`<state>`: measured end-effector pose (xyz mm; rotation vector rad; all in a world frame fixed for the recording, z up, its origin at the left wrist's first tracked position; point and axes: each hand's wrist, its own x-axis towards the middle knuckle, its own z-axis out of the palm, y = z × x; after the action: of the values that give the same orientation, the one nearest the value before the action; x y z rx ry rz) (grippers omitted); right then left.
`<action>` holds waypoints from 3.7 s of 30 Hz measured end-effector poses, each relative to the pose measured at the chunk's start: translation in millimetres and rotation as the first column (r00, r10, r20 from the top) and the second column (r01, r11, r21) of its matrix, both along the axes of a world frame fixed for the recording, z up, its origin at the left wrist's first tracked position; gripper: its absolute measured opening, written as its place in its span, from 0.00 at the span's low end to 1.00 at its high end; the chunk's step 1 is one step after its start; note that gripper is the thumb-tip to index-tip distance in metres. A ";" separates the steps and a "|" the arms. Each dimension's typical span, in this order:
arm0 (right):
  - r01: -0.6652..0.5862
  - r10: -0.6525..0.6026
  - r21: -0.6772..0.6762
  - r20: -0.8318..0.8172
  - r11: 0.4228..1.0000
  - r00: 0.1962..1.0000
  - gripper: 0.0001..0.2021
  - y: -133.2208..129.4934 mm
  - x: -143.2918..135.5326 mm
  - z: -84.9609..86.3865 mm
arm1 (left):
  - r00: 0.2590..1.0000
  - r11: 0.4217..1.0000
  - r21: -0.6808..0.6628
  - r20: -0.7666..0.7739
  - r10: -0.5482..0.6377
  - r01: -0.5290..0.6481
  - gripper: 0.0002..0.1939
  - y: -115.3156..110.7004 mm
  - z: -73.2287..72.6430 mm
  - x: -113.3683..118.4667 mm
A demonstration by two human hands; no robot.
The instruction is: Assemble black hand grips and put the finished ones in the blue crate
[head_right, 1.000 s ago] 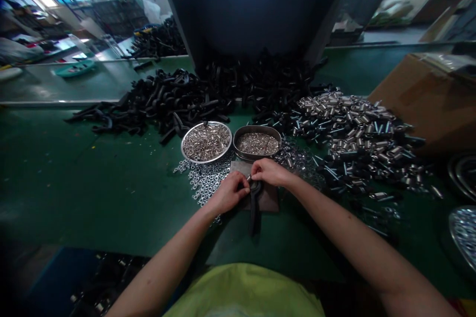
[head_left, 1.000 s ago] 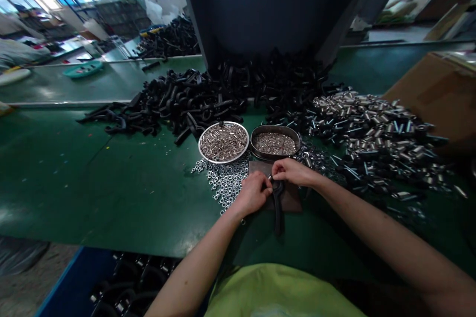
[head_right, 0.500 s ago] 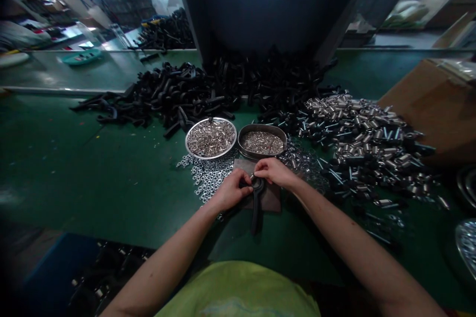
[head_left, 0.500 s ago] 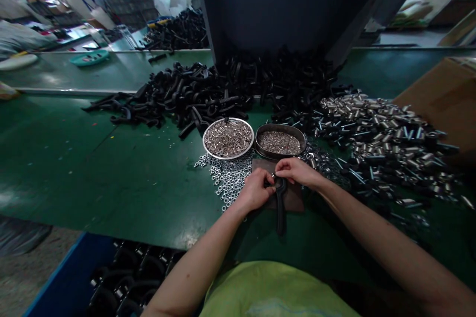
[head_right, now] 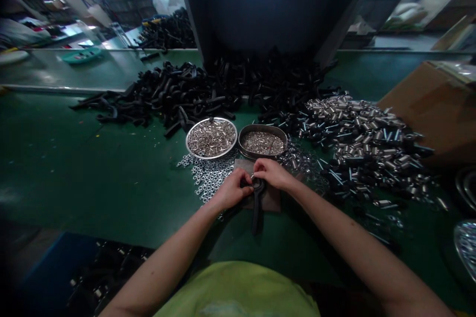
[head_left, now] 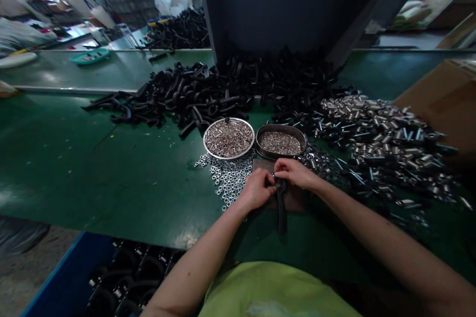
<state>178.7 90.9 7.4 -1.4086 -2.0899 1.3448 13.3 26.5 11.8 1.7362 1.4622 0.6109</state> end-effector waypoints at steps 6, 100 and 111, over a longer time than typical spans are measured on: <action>0.023 -0.077 0.344 0.144 0.939 0.987 0.11 -33.0 20.5 15.1 | 0.975 0.958 0.283 -0.221 0.023 0.041 0.03 -22.0 2.0 1.3; 0.270 -0.489 0.465 0.453 0.843 0.745 0.14 187.6 -11.5 19.2 | 0.908 0.859 0.419 -0.158 0.387 -0.293 0.13 -30.8 -9.7 -99.7; 0.400 -0.573 0.575 0.149 0.713 0.806 0.09 94.1 29.8 72.0 | 0.792 0.930 -0.230 0.490 0.364 -0.286 0.20 -6.9 16.0 -47.1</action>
<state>208.4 185.0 79.4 -1.8199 -1.8277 0.3075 -33.8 19.6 27.8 1.0781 1.3651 1.0443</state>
